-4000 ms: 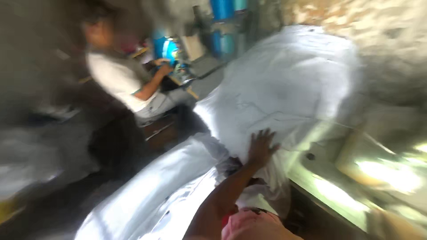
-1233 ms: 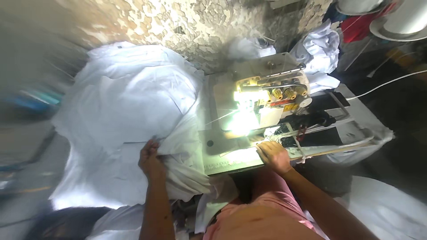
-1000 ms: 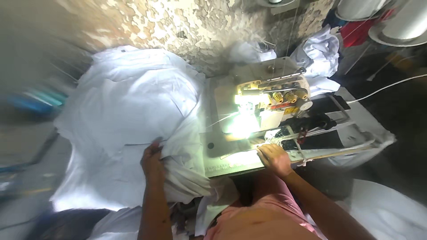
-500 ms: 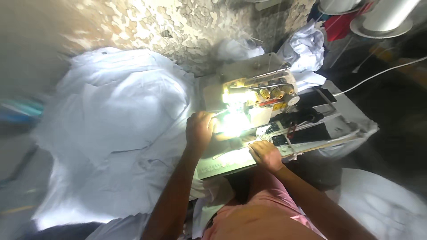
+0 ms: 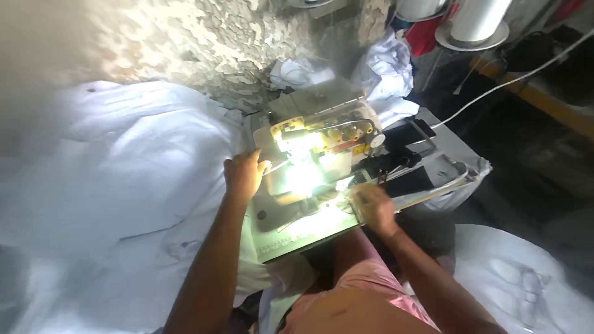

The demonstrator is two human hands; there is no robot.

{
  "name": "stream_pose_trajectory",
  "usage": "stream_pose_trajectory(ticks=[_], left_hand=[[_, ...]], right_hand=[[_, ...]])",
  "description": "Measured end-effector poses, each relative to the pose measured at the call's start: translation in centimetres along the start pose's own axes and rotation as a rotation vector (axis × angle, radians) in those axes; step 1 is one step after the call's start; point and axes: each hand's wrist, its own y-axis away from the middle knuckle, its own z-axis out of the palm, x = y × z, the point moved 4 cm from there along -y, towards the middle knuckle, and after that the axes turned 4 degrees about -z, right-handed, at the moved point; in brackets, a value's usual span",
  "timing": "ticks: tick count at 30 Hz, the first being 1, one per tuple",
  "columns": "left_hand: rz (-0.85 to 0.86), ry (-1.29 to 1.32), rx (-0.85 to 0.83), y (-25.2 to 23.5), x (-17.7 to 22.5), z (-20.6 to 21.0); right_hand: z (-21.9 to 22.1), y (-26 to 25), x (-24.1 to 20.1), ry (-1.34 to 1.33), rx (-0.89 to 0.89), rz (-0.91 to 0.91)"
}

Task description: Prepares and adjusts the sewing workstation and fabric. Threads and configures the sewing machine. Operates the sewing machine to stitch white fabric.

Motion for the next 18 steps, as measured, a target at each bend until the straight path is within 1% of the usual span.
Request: stream_pose_trajectory(ticks=[2,4,5,7,9,11,13,16,18], left_hand=[[-0.121,0.045,-0.121,-0.1,-0.5,0.4],[-0.153,0.11,-0.158,-0.2,-1.1,0.5],[-0.146,0.101,-0.16,-0.3,-1.4,0.4],[-0.109,0.058,-0.149,-0.5,-1.9,-0.4],[-0.062,0.061,-0.111,-0.3,-1.9,-1.8],[-0.021,0.137,-0.075,0.3,-1.8,-3.2],[0.014,0.245,-0.082,1.1,-1.7,-4.0],[0.048,0.319,-0.093,3.3,-1.4,-3.7],[0.078,0.372,-0.042,5.0,-1.3,-3.2]], right_hand=[[-2.4,-1.7,2.8,0.14,-0.096,0.225],[-3.4,-3.0,5.4,0.201,-0.224,0.414],[-3.7,-3.3,6.1,0.214,-0.281,0.48],[-4.0,-3.5,6.4,0.205,-0.357,0.533],[-4.0,-3.4,6.4,0.152,-0.374,0.562],[-4.0,-2.9,6.7,0.076,-0.314,0.592],[-4.3,-2.3,7.2,-0.036,-0.236,0.619],[-5.4,-0.9,7.3,-0.261,-0.07,0.613],[-5.6,-0.4,6.0,-0.431,0.047,0.577]])
